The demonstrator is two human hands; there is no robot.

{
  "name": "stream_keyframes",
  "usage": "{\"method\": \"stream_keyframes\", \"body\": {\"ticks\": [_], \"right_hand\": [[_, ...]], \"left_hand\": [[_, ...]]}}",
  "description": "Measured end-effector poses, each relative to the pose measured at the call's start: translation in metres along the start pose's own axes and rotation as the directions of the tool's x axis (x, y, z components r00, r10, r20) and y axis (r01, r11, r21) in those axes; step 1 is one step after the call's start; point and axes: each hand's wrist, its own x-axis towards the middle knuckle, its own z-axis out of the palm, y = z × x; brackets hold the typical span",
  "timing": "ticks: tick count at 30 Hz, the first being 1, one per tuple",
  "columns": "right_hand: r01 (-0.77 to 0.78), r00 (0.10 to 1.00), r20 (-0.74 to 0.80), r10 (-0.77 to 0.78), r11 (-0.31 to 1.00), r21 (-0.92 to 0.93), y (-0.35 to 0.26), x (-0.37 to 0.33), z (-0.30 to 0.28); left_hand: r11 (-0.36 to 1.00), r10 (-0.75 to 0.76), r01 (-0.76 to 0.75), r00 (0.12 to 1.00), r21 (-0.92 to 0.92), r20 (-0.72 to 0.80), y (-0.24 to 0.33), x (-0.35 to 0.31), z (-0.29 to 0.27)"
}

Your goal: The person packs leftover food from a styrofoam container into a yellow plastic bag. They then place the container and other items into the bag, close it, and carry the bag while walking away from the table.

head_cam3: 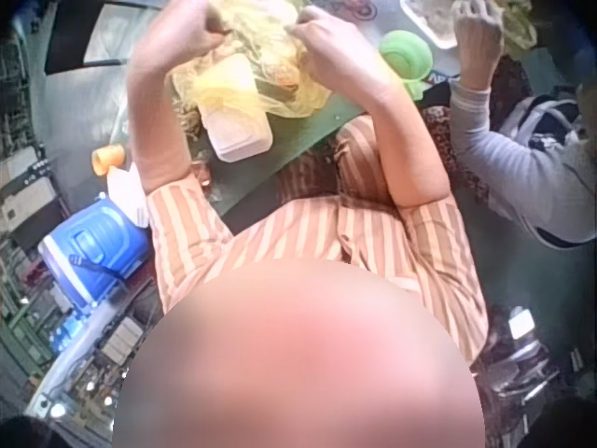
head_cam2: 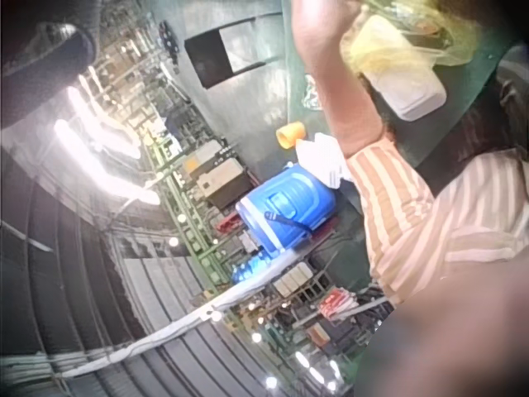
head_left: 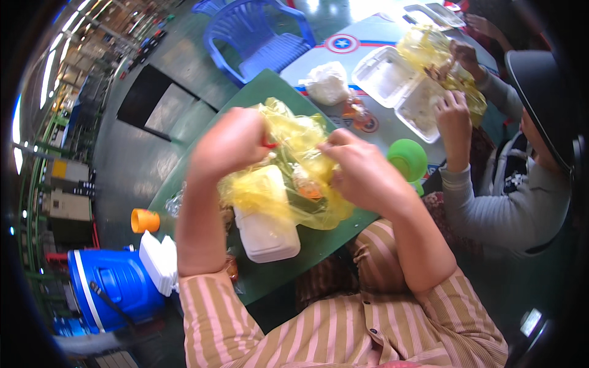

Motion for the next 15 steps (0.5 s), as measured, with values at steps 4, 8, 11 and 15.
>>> {"method": "stream_keyframes", "body": {"ticks": [4,8,11,15], "right_hand": [[0.031,0.996,0.084,-0.024,0.996,-0.086,0.026,0.01,0.021],[0.006,0.99,0.139,0.008,0.994,-0.106,0.022,0.008,0.018],[-0.002,0.981,0.191,0.023,0.994,-0.107,0.014,0.009,0.014],[0.006,0.958,0.284,0.028,0.993,-0.117,0.016,0.005,0.012]], "left_hand": [[0.941,0.33,-0.337,0.923,-0.003,-0.197,0.02,-0.023,-0.046],[0.884,0.467,-0.441,0.845,0.154,-0.26,0.041,0.032,-0.055],[0.903,0.412,-0.43,0.876,-0.02,-0.25,0.063,0.085,-0.045],[0.879,0.475,-0.476,0.878,0.016,0.061,0.106,0.16,0.027]]}}
